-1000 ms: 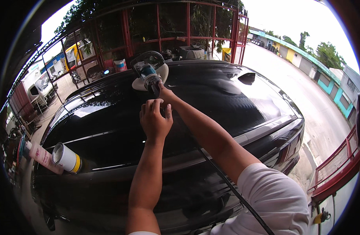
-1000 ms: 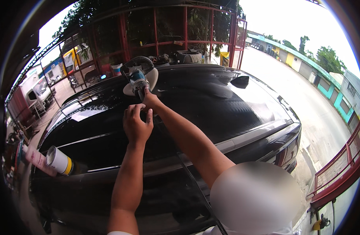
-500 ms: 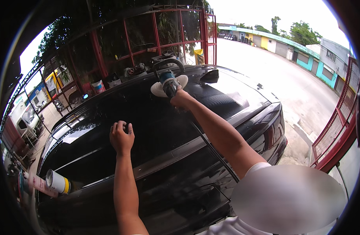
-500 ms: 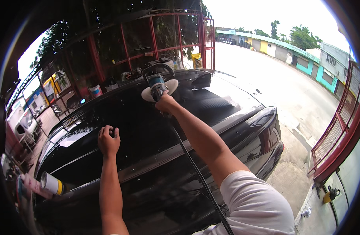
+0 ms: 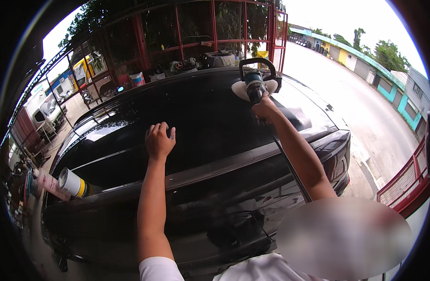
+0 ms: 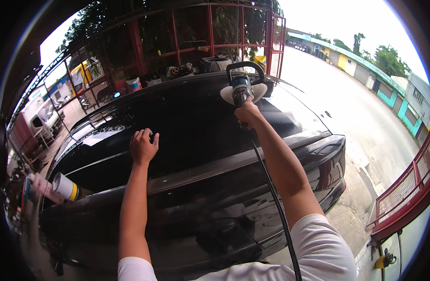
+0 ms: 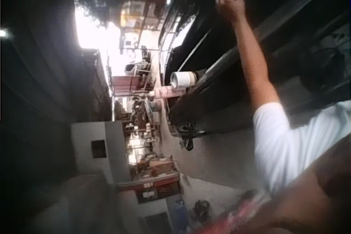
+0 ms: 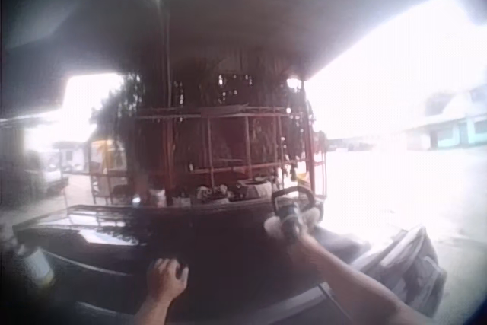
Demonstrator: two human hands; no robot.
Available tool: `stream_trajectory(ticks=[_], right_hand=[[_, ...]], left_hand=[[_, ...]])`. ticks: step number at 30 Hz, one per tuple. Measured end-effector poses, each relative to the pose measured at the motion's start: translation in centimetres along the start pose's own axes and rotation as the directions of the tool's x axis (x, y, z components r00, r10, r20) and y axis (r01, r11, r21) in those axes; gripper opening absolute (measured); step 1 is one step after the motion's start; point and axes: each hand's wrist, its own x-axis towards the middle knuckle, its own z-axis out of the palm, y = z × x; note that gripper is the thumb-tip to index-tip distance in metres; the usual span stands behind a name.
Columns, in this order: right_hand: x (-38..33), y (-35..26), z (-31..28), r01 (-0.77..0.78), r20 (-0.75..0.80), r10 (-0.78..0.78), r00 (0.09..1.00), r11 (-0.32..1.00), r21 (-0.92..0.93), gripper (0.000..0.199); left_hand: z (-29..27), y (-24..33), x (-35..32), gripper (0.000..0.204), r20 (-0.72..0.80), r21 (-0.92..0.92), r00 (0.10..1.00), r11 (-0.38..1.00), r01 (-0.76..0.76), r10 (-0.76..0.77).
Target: The person uses a rotary polisher to buff the rear trunk lid of a black car. They move the polisher across the surface in overlapping passes, occasionally pausing to apply more compound from a bottle before resuming polishing.
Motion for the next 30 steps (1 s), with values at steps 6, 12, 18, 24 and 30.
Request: stream_trajectory(ticks=[6, 12, 18, 24, 30], right_hand=[[-3.3, -1.8, 5.1, 0.132, 0.005, -0.133, 0.991, 0.982, -0.136, 0.106], [-10.1, -7.8, 13.7, 0.182, 0.161, -0.156, 0.975, 0.97, -0.161, 0.111], [-14.4, -10.5, 21.2, 0.399, 0.249, -0.375, 0.893, 0.915, -0.054, 0.114], [-17.1, -11.1, 25.5, 0.489, 0.347, -0.464, 0.815, 0.872, 0.015, 0.115], [-20.5, -10.0, 23.7, 0.526, 0.504, -0.529, 0.683, 0.834, 0.163, 0.115]], left_hand=[[-0.3, -0.5, 0.2, 0.033, 0.115, -0.046, 0.991, 0.997, 0.066, -0.06], [-1.6, -1.9, 0.0, 0.043, 0.211, -0.131, 0.949, 0.955, 0.265, -0.235], [-1.5, -3.9, 0.4, 0.052, 0.257, -0.34, 0.806, 0.731, 0.592, -0.534], [3.1, -6.8, 0.5, 0.068, 0.667, -0.738, 0.606, -0.274, 0.616, -0.434], [2.4, -10.1, -1.1, 0.058, 0.766, -0.591, 0.614, -0.584, 0.557, -0.189]])
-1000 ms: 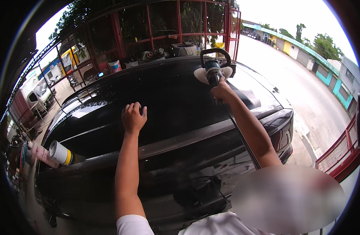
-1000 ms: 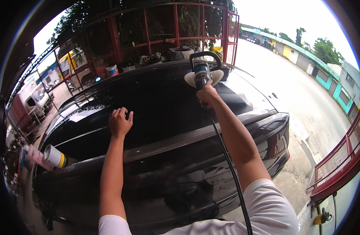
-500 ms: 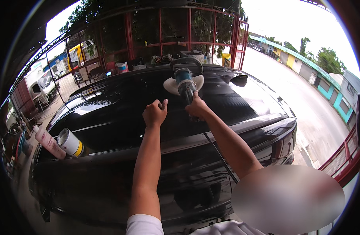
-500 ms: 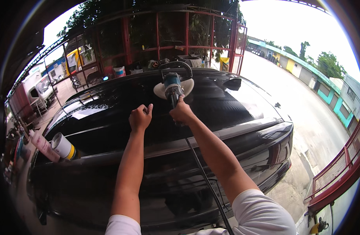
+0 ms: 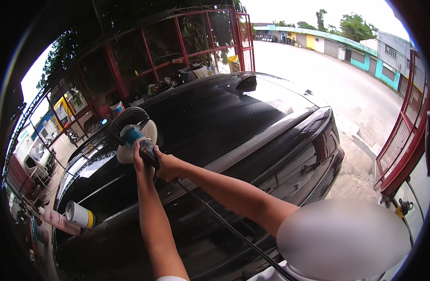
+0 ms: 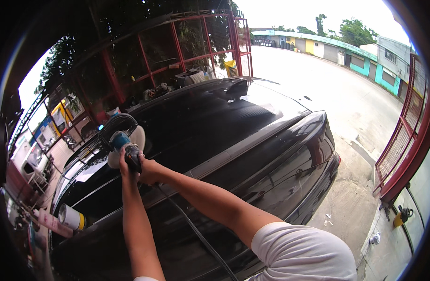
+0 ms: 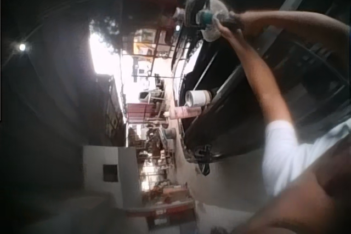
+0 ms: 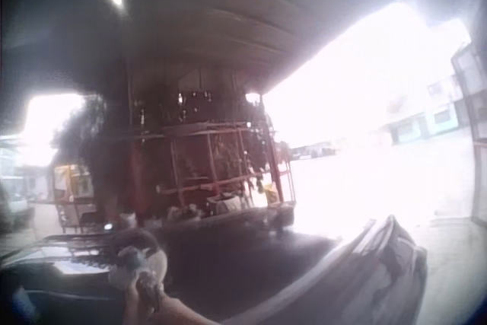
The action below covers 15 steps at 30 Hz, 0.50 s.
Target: The person uses a rotary polisher to buff the rear trunk lid of a black car. They move the polisher across the surface in overlapping passes, occasionally pausing to apply more compound from a bottle before resuming polishing.
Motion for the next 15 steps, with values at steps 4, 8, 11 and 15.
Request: stream_trajectory(ticks=[4, 8, 11, 15], right_hand=[[-3.1, 1.9, -3.3, 0.053, -0.056, -0.056, 0.997, 0.997, -0.053, 0.114], [-7.2, 6.5, -9.2, 0.005, -0.157, -0.018, 0.988, 0.997, -0.082, 0.113], [-10.9, 8.6, -13.7, -0.014, -0.203, 0.0, 0.979, 0.998, -0.067, 0.111], [-16.6, 14.9, -23.1, -0.127, -0.324, 0.093, 0.942, 0.988, -0.084, 0.112]], left_hand=[[5.8, -2.3, -1.7, 0.055, 0.074, 0.006, 0.997, 1.0, -0.009, 0.009], [14.4, -8.5, -0.8, 0.056, 0.128, 0.052, 0.99, 0.997, 0.051, -0.057], [17.7, -12.1, 1.8, 0.058, 0.142, 0.123, 0.978, 0.983, 0.136, -0.153], [29.7, -22.0, 4.8, 0.062, 0.262, 0.135, 0.91, 0.946, 0.295, -0.321]])
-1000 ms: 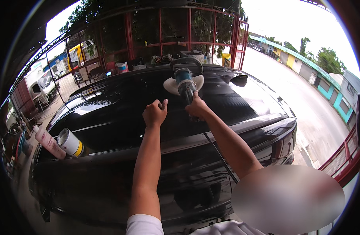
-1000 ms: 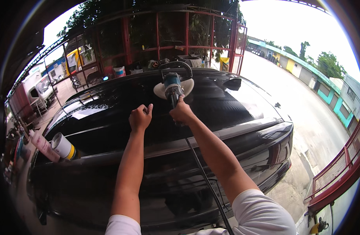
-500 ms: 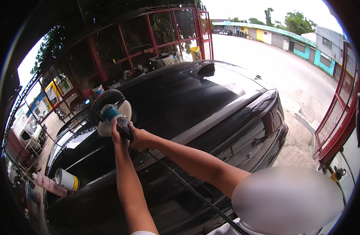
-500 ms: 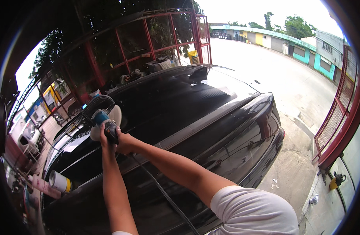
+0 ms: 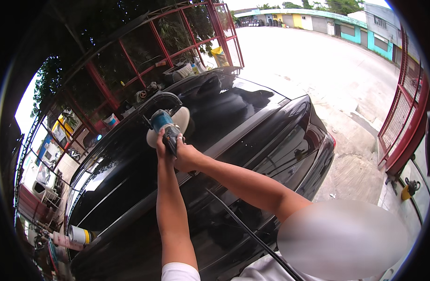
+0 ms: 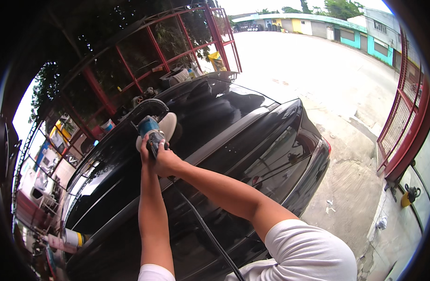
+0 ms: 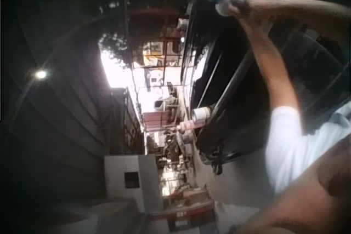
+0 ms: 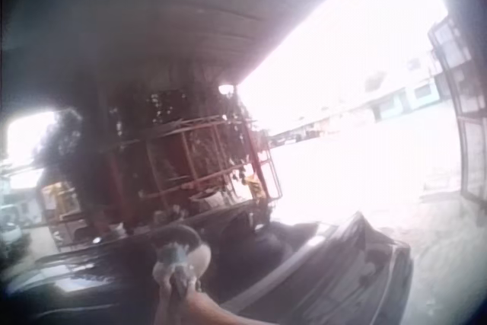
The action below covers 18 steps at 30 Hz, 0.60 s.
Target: The person uses a rotary polisher to buff the rear trunk lid of a black car. They move the polisher across the surface in overlapping passes, occasionally pausing to apply more compound from a bottle before resuming polishing.
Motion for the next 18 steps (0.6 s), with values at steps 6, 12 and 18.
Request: stream_trajectory(ticks=[6, 12, 18], right_hand=[[-4.6, 7.4, -13.9, -0.208, -0.074, 0.204, 0.976, 0.977, -0.051, 0.11], [-7.3, 14.1, -21.1, -0.375, -0.251, 0.351, 0.902, 0.925, -0.057, 0.103], [-11.7, 22.1, -21.6, -0.383, -0.315, 0.374, 0.872, 0.923, 0.037, 0.095]], left_hand=[[14.1, -9.9, 10.0, 0.045, 0.153, -0.053, 0.988, 0.998, -0.018, 0.026], [24.4, -18.1, 16.8, 0.038, 0.271, -0.135, 0.962, 0.99, 0.032, 0.006], [27.5, -24.1, 16.3, 0.037, 0.204, 0.014, 0.97, 0.991, 0.133, -0.133]])
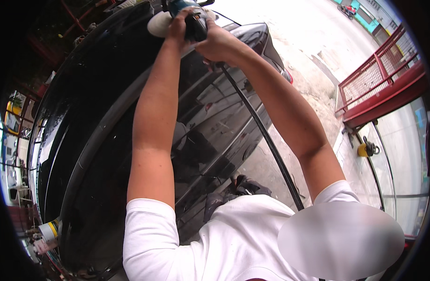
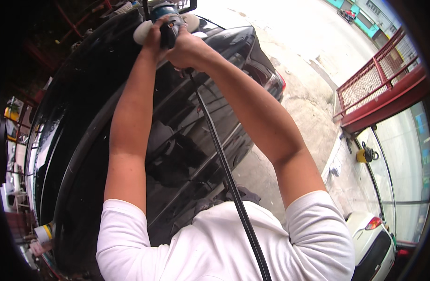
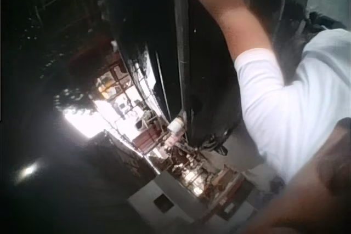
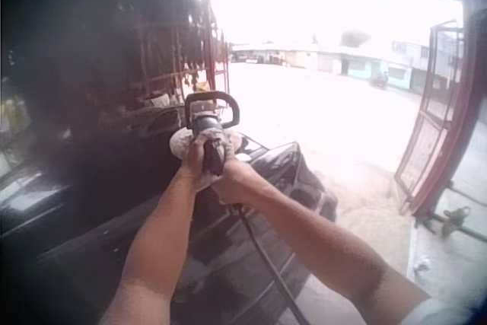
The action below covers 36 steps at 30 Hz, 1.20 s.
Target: The person uses a rotary polisher to buff the rear trunk lid of a black car. They move the polisher across the surface in overlapping passes, occasionally pausing to apply more compound from a bottle before resuming polishing.
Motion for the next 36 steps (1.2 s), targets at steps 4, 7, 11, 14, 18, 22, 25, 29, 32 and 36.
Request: stream_trajectory(ticks=[4, 7, 11, 14, 18, 22, 25, 29, 32, 36], right_hand=[[-2.4, -1.0, 5.1, 0.006, 0.039, -0.006, 0.999, 1.0, -0.023, 0.092], [-3.4, -2.0, 7.2, 0.025, 0.108, -0.029, 0.994, 0.999, 0.033, 0.095], [-7.8, -5.1, 7.6, -0.009, 0.252, -0.036, 0.967, 0.984, 0.177, 0.095], [-8.5, -7.3, 10.5, 0.024, 0.33, -0.095, 0.939, 0.977, 0.211, 0.103], [-9.4, -9.1, 12.4, 0.047, 0.374, -0.152, 0.915, 0.96, 0.275, 0.095], [-11.3, -11.3, 14.6, 0.165, 0.414, -0.256, 0.874, 0.956, 0.243, 0.098], [-10.9, -11.5, 15.4, 0.329, 0.411, -0.342, 0.845, 0.938, 0.104, 0.101], [-10.3, -11.9, 17.3, 0.502, 0.403, -0.446, 0.799, 0.864, -0.039, 0.097], [-9.9, -12.3, 17.9, 0.449, 0.389, -0.385, 0.837, 0.89, -0.086, 0.093], [-9.6, -9.8, 16.5, 0.423, 0.316, -0.391, 0.864, 0.906, -0.035, 0.096]], left_hand=[[-7.7, -0.5, -2.4, 0.041, 0.115, 0.059, 0.993, 0.997, -0.045, 0.038], [-9.1, 0.9, -5.1, 0.046, 0.041, 0.083, 0.998, 0.995, -0.057, 0.054], [-10.7, 1.9, -10.2, 0.052, -0.084, 0.054, 0.993, 0.995, -0.078, 0.083], [-15.8, 4.6, -13.3, 0.062, -0.054, 0.027, 0.987, 0.989, -0.147, 0.149], [-16.2, 6.6, -17.8, 0.056, -0.178, -0.06, 0.969, 0.98, -0.187, 0.174], [-18.9, 9.2, -22.2, 0.052, -0.227, -0.081, 0.966, 0.986, -0.146, 0.124], [-17.0, 9.4, -23.9, 0.052, -0.416, -0.081, 0.901, 0.982, -0.168, 0.12], [-20.4, 8.7, -25.1, 0.055, -0.431, 0.155, 0.833, 0.938, -0.311, 0.347], [-19.4, 9.7, -25.0, 0.058, -0.427, 0.076, 0.87, 0.968, -0.238, 0.247], [-16.8, 8.5, -23.1, 0.06, -0.396, -0.056, 0.914, 0.992, -0.118, 0.086]])
